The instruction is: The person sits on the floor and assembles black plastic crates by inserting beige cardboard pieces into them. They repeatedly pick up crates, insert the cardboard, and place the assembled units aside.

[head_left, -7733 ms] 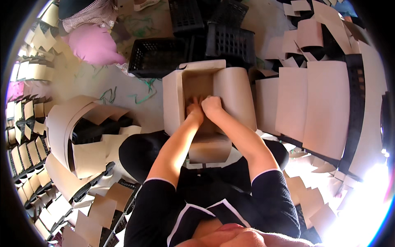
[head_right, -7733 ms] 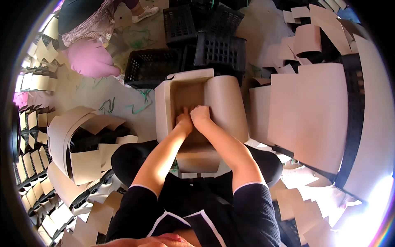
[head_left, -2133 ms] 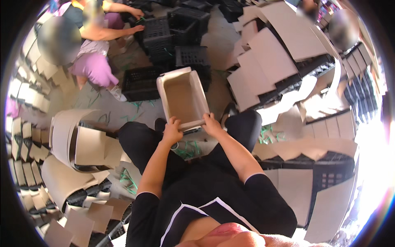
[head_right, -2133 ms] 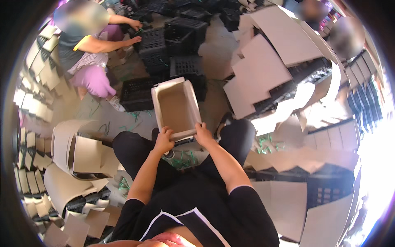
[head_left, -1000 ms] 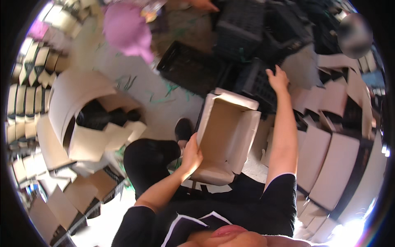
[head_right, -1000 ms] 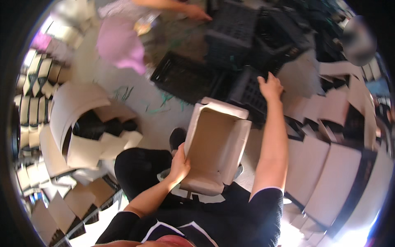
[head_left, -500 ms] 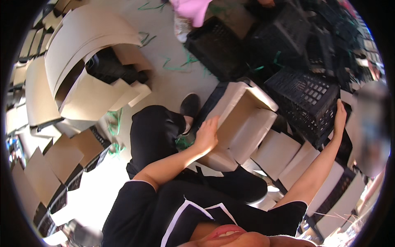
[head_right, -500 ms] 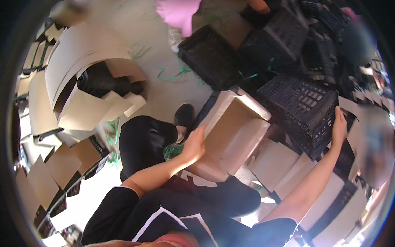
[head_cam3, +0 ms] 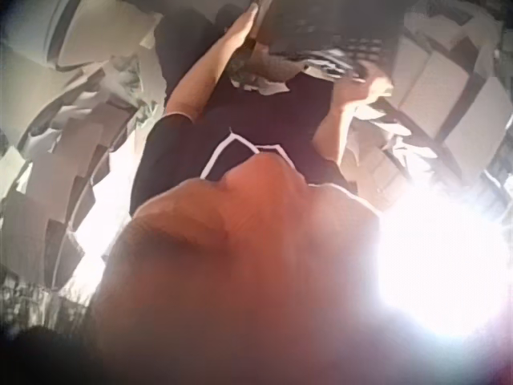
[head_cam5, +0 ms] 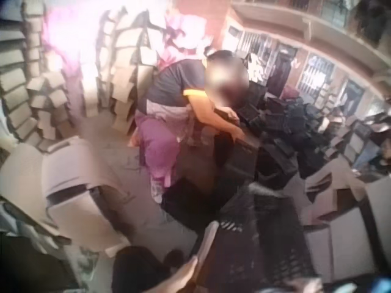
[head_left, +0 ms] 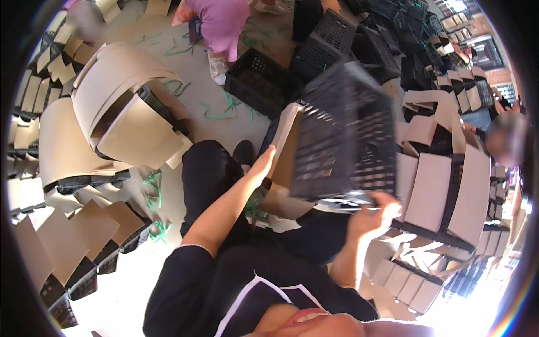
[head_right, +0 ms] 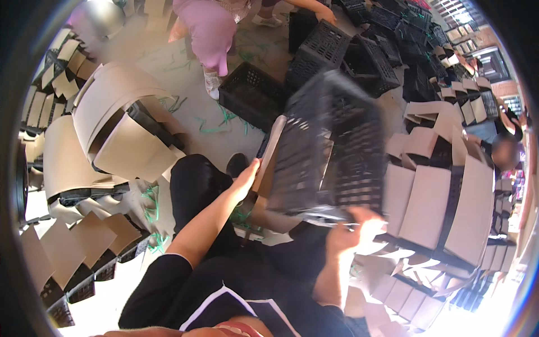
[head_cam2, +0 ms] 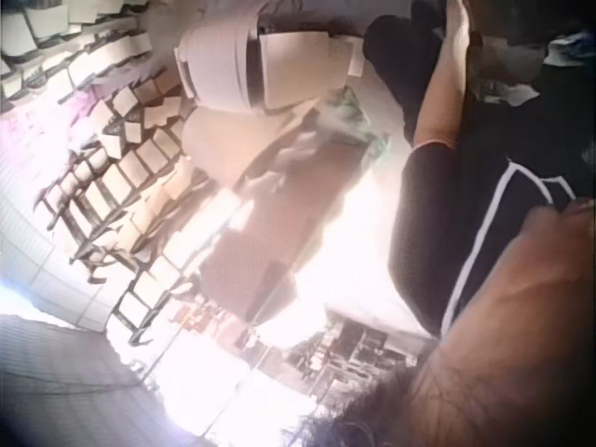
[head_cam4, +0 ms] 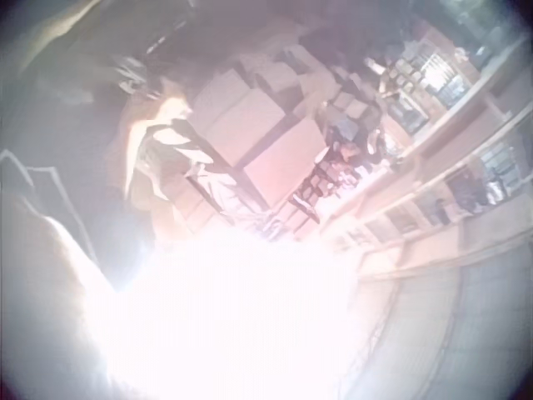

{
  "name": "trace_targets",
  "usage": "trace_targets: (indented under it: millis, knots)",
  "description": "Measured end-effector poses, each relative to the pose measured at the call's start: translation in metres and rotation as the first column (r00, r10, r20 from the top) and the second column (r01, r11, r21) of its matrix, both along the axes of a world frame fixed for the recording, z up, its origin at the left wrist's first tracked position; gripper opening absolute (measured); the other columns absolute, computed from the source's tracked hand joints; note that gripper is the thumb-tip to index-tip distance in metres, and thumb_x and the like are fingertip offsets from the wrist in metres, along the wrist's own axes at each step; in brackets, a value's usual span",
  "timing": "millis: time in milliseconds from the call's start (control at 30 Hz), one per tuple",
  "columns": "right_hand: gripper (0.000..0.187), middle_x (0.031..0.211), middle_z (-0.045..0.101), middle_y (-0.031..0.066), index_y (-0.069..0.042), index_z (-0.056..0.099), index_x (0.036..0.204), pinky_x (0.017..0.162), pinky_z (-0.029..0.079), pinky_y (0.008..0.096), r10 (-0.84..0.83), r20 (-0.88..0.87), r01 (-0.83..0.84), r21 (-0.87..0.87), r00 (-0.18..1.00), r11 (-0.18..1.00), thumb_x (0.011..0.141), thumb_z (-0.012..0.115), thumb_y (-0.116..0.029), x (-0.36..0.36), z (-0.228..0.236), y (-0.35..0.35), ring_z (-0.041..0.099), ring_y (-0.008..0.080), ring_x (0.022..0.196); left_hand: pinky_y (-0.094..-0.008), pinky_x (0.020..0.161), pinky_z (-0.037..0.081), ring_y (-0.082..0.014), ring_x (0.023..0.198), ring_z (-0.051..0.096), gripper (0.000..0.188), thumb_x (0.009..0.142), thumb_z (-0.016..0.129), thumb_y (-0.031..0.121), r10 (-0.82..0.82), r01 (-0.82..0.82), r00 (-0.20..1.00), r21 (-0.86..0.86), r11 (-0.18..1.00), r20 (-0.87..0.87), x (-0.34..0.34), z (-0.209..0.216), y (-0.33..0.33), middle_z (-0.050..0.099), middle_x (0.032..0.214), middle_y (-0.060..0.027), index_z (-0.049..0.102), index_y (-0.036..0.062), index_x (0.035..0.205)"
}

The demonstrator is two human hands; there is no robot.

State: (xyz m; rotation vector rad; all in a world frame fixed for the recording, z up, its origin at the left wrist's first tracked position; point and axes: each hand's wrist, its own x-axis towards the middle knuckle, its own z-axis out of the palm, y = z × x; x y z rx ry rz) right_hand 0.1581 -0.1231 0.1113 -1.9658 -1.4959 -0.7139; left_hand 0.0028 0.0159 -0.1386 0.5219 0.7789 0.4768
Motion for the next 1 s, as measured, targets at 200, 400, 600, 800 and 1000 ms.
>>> trace_targets:
  millis: [200,400,600,800,1000]
  knots:
    - [0.034,0.082,0.060,0.0033,-0.010,0.058,0.084,0.081,0.035,0.0370,0.186,-0.217,-0.255,-0.356,0.958,0.899,0.055,0.075,-0.013,-0.052,-0.075,-0.048,0.057,0.0198,0.082,-0.0294,0.100,0.031,-0.0172,0.118,0.044,0.056,0.095,0.037,0.049,0.231,-0.230,0.972,-0.029,0.973,0.040,-0.042,0.094,-0.007,0.046,0.132,-0.0063,0.043,0.0071,0.132]
    - [0.047,0.120,0.056,0.0130,-0.004,0.055,0.118,0.100,0.035,0.0372,-0.061,-0.659,-0.370,-0.494,0.750,0.787,0.073,0.066,-0.011,-0.019,-0.004,-0.039,0.050,0.0246,0.114,-0.0282,0.103,0.026,-0.0159,0.125,0.036,0.056,0.095,0.044,0.034,0.161,-0.178,0.983,0.250,0.952,0.084,-0.051,0.123,-0.031,0.041,0.136,-0.0070,0.031,0.0011,0.138]
    - [0.039,0.110,0.060,0.0093,0.002,0.052,0.122,0.091,0.041,0.0300,-0.327,-0.944,-0.322,-0.298,-0.042,0.899,0.086,0.050,-0.015,0.037,-0.083,-0.009,0.057,0.0188,0.098,-0.0283,0.104,0.026,-0.0173,0.130,0.030,0.075,0.081,0.056,-0.005,0.171,0.048,0.950,0.661,0.749,-0.263,-0.033,0.131,-0.032,0.031,0.142,-0.0130,0.013,-0.0009,0.143]
    - [0.033,0.100,0.062,0.0076,0.002,0.055,0.112,0.080,0.045,0.0286,-0.107,-0.988,-0.272,-0.134,0.112,0.953,0.082,0.046,-0.006,0.035,-0.075,-0.012,0.058,0.0149,0.084,-0.0218,0.097,0.028,-0.0155,0.135,0.020,0.082,0.072,0.048,-0.012,0.185,-0.066,0.978,0.697,0.714,-0.097,-0.022,0.132,-0.038,0.015,0.150,-0.0115,0.013,0.0047,0.145]
    - [0.032,0.103,0.061,0.0081,0.002,0.055,0.112,0.085,0.043,0.0295,-0.059,-0.935,-0.185,-0.131,0.350,0.974,0.083,0.045,-0.007,0.067,-0.091,-0.007,0.056,0.0158,0.091,-0.0228,0.094,0.033,-0.0171,0.131,0.028,0.081,0.071,0.048,-0.011,0.079,-0.039,0.996,0.653,0.756,-0.032,0.014,0.131,-0.005,0.024,0.147,-0.0132,0.017,0.0058,0.144]
